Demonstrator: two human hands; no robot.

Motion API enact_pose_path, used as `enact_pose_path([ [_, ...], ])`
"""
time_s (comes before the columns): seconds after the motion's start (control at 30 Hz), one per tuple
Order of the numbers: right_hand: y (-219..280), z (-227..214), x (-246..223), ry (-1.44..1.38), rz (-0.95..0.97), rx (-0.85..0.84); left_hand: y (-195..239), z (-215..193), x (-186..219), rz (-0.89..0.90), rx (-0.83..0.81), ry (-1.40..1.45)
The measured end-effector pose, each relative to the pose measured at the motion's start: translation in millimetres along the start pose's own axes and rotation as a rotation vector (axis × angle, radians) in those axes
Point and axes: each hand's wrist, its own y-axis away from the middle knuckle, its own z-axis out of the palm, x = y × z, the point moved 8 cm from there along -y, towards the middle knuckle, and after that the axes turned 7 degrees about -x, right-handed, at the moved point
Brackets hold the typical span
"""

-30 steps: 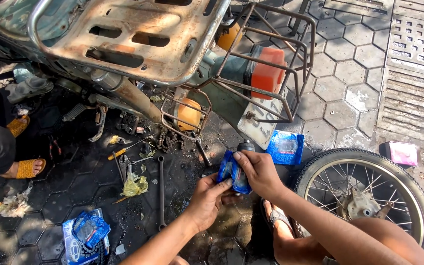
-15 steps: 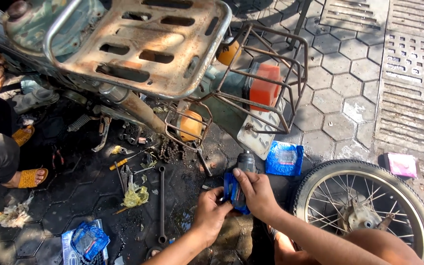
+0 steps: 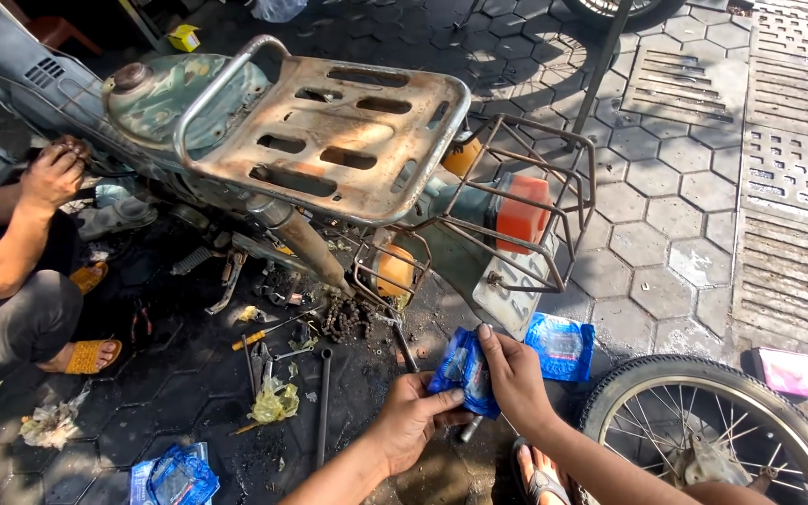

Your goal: The person removes a sprocket from the rear axle of a motorcycle, then installs a new sprocket onto the rear wheel hub. They handle the wheel and axle components by hand, aligning the sprocket and securing it before repositioning the wheel near the motorcycle frame.

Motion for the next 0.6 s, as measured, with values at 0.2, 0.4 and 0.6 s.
enact_pose_path([
  [0.2, 1, 1, 10, 0.104, 0.043, 0.007, 4, 6, 9, 0.073, -0.045, -0.154],
  [0.4, 6, 5, 18, -0.012, 0.095, -0.034, 1, 5, -7, -0.052, -0.066, -0.046],
  [0.6, 13, 9, 28, -0.196, 0.199, -0.018, 4, 14, -5, 0.142, -0.031, -0.185],
])
